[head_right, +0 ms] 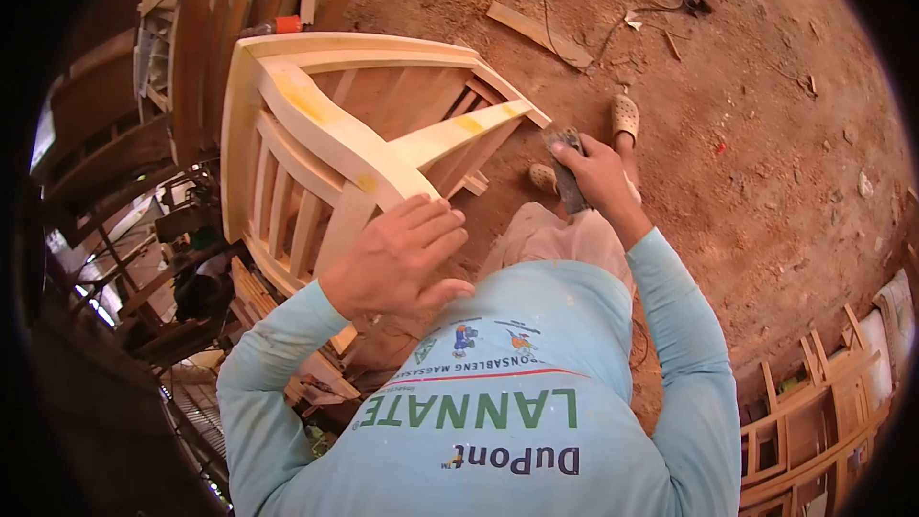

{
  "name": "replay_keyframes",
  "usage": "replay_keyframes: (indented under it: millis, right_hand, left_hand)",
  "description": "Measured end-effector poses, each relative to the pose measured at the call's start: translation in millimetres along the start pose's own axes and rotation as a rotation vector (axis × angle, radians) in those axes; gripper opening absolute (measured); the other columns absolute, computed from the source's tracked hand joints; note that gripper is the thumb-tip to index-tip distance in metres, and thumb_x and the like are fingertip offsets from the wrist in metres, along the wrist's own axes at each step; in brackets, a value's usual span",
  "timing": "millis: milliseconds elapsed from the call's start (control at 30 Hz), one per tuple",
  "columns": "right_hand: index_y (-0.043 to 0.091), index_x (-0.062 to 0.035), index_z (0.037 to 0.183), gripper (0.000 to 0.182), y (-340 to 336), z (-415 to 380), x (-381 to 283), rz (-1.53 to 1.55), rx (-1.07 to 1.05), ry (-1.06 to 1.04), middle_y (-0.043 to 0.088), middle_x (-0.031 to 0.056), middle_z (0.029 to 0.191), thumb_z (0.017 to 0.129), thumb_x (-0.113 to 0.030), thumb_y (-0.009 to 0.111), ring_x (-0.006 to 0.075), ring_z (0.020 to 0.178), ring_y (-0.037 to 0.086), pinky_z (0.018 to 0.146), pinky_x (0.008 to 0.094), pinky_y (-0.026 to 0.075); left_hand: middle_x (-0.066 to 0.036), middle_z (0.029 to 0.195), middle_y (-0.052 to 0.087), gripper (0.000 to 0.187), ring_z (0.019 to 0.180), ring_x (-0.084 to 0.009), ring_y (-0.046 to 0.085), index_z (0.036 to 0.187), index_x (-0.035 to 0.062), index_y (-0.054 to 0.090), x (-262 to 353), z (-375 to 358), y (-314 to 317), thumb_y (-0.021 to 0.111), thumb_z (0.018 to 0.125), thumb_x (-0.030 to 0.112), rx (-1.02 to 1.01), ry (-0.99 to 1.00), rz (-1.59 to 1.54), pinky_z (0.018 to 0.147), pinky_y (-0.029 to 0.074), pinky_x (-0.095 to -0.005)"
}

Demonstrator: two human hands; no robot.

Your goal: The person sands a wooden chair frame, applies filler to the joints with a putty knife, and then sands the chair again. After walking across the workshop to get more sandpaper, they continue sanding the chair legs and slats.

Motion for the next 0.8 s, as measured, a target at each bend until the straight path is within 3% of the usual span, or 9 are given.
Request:
replay_keyframes:
  millis: [67, 100, 133, 167, 267, 367, 500, 667, 800]
  right_hand:
    - [0.072, -0.0012, 0.100, 0.032, -2, 2, 13, 0.096, -0.037, 0.045, 0.065, 0.0023, 0.083, 0.095, -0.033, 0.068, 0.0119, 0.074, 0.057, 0.068, 0.0301, 0.047]
    - [0.071, -0.0024, 0.100, 0.039, -5, 9, 23, 0.091, -0.036, -0.025, 0.065, 0.0065, 0.077, 0.095, -0.041, 0.069, 0.0186, 0.070, 0.064, 0.061, 0.0350, 0.052]
    - [0.072, -0.0032, 0.100, 0.040, -13, 15, 33, 0.004, 0.003, -0.050, 0.064, 0.0085, 0.080, 0.094, -0.043, 0.069, 0.0213, 0.074, 0.064, 0.065, 0.0365, 0.052]
    - [0.073, -0.0039, 0.099, 0.041, -20, 18, 40, -0.082, 0.042, -0.076, 0.064, 0.0105, 0.082, 0.093, -0.044, 0.069, 0.0239, 0.079, 0.065, 0.069, 0.0380, 0.052]
    - [0.076, -0.0055, 0.098, 0.046, -29, 24, 50, -0.113, 0.093, -0.093, 0.059, 0.0174, 0.095, 0.089, -0.050, 0.068, 0.0320, 0.093, 0.062, 0.082, 0.0428, 0.051]
    - [0.075, -0.0040, 0.097, 0.046, -35, 26, 55, -0.129, 0.116, -0.057, 0.055, 0.0174, 0.097, 0.089, -0.048, 0.069, 0.0330, 0.094, 0.062, 0.083, 0.0442, 0.050]
    - [0.073, -0.0018, 0.100, 0.040, -32, 16, 42, -0.060, 0.089, -0.006, 0.063, 0.0114, 0.091, 0.093, -0.041, 0.068, 0.0242, 0.083, 0.065, 0.075, 0.0385, 0.051]
    - [0.069, 0.0005, 0.104, 0.033, -17, 8, 24, 0.041, 0.018, 0.072, 0.068, 0.0032, 0.079, 0.098, -0.032, 0.067, 0.0120, 0.071, 0.063, 0.065, 0.0297, 0.049]
    - [0.071, -0.0002, 0.101, 0.034, -18, 20, 24, -0.063, 0.043, -0.037, 0.067, 0.0051, 0.079, 0.095, -0.034, 0.069, 0.0140, 0.072, 0.060, 0.066, 0.0315, 0.048]
  left_hand:
    - [-0.021, 0.122, 0.069, 0.061, 0.120, -0.0378, 0.063, 0.114, -0.0042, 0.068, -16, 0, -5, 0.063, 0.095, 0.054, -0.012, -0.036, 0.055, 0.112, 0.043, -0.0495]
    - [-0.021, 0.122, 0.069, 0.060, 0.121, -0.0373, 0.062, 0.115, -0.0036, 0.068, -34, -2, -10, 0.062, 0.096, 0.054, -0.021, -0.070, 0.111, 0.112, 0.043, -0.0496]
    - [-0.021, 0.123, 0.069, 0.059, 0.121, -0.0368, 0.062, 0.115, -0.0029, 0.068, -51, -4, -18, 0.061, 0.097, 0.053, -0.028, -0.105, 0.168, 0.111, 0.044, -0.0498]
    - [-0.021, 0.110, 0.070, 0.059, 0.109, -0.0351, 0.064, 0.103, -0.0044, 0.068, -63, -3, -34, 0.056, 0.099, 0.053, 0.019, -0.095, 0.221, 0.102, 0.046, -0.0454]
    - [-0.020, 0.114, 0.070, 0.058, 0.110, -0.0350, 0.064, 0.104, -0.0040, 0.068, -94, -10, -66, 0.055, 0.100, 0.053, 0.089, -0.128, 0.279, 0.102, 0.046, -0.0464]
    - [-0.021, 0.122, 0.068, 0.059, 0.120, -0.0378, 0.062, 0.115, -0.0034, 0.068, -115, -18, -77, 0.056, 0.100, 0.052, -0.003, -0.217, 0.376, 0.111, 0.041, -0.0515]
    - [-0.024, 0.128, 0.066, 0.060, 0.126, -0.0398, 0.059, 0.121, -0.0042, 0.067, -115, -26, -76, 0.058, 0.099, 0.051, 0.037, -0.261, 0.464, 0.116, 0.038, -0.0541]
    - [-0.023, 0.130, 0.066, 0.053, 0.130, -0.0399, 0.058, 0.124, -0.0031, 0.066, -78, -26, -61, 0.061, 0.099, 0.043, 0.077, -0.172, 0.295, 0.117, 0.038, -0.0530]
    - [-0.022, 0.132, 0.066, 0.046, 0.131, -0.0398, 0.058, 0.124, -0.0013, 0.067, -88, -66, -88, 0.064, 0.098, 0.036, 0.338, -0.258, 0.313, 0.116, 0.040, -0.0530]
Point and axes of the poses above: each hand's wrist, its own z-axis towards the middle knuckle, its own y-axis out of the palm, x = y × z, the point moved 10 cm from there along z, towards the middle knuckle
